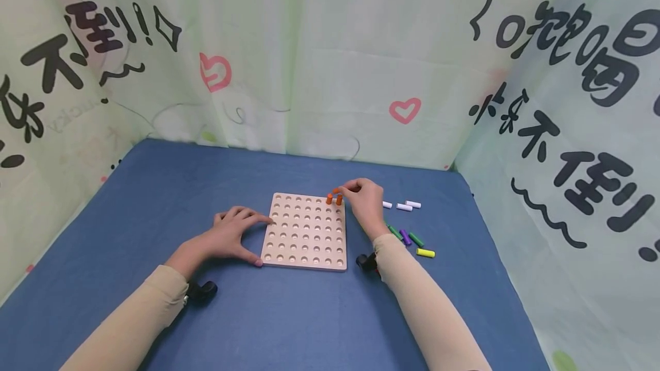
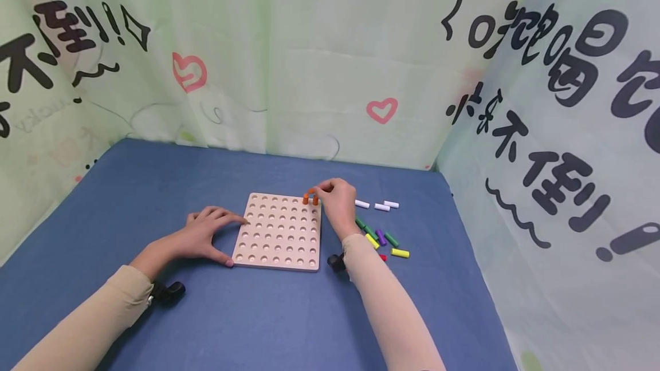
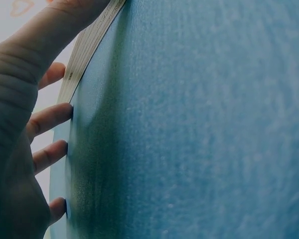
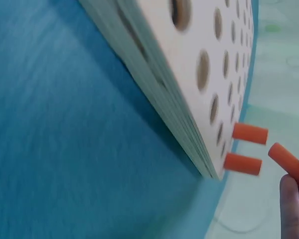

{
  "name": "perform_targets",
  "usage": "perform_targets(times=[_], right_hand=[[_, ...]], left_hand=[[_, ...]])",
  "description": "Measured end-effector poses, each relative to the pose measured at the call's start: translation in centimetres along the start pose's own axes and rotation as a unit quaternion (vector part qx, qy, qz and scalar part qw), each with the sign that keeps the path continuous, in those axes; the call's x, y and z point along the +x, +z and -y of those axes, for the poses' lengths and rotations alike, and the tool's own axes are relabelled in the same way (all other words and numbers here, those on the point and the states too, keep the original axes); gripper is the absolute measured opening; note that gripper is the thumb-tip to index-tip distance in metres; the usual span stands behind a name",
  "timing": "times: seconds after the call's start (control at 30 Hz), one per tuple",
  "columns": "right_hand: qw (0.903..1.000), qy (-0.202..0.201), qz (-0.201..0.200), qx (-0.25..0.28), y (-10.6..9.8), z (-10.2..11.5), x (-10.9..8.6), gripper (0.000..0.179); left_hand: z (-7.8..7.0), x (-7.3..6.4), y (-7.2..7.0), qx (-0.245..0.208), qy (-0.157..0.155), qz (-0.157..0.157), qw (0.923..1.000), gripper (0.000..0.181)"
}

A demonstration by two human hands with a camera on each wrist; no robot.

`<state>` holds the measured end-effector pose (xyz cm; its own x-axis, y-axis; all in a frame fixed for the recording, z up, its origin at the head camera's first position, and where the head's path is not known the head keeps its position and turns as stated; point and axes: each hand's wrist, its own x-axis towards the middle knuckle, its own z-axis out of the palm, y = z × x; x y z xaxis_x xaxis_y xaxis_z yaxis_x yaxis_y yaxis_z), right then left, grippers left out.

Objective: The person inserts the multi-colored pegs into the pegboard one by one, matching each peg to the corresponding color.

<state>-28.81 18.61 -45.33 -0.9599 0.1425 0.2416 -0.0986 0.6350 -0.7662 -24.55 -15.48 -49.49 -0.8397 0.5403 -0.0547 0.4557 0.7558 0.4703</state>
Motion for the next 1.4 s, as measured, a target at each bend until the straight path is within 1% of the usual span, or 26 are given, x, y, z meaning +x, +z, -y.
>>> perform_targets(times=[0.17, 0.3, 0.53, 0.67, 1.0, 1.17, 1.4], right_hand=[[0.9993, 0.018, -0.002, 0.032, 1.2, 0.0, -0.2, 0.011], [0.998, 0.036, 0.008, 0.052, 1.9, 0.3, -0.4, 0.012], [0.9967, 0.038, 0.03, 0.065, 2.7, 0.7, -0.5, 0.013], [0.9966, 0.037, 0.038, 0.063, 3.0, 0.9, -0.4, 0.012], [0.997, 0.05, 0.055, 0.022, 3.5, 1.7, -0.2, 0.012], [0.9967, 0.053, 0.061, 0.002, 3.7, 1.7, -0.1, 0.011], [0.9961, 0.06, 0.065, -0.007, 3.9, 1.5, 0.0, 0.01]], left_hand=[[0.0, 0.0, 0.0, 0.0, 0.002, -0.004, 1.0, 0.093], [0.2, 0.1, 0.1, 0.002, 0.003, -0.006, 1.0, 0.093], [0.3, 0.0, 0.4, 0.005, 0.004, -0.009, 0.9999, 0.093], [0.2, 0.0, 0.4, 0.008, 0.002, -0.009, 0.9999, 0.093], [0.2, 0.0, 0.2, 0.006, 0.004, -0.009, 0.9999, 0.092], [0.2, 0.0, 0.2, 0.006, 0.005, -0.008, 0.9999, 0.093], [0.2, 0.0, 0.2, 0.004, 0.004, -0.007, 1.0, 0.093]])
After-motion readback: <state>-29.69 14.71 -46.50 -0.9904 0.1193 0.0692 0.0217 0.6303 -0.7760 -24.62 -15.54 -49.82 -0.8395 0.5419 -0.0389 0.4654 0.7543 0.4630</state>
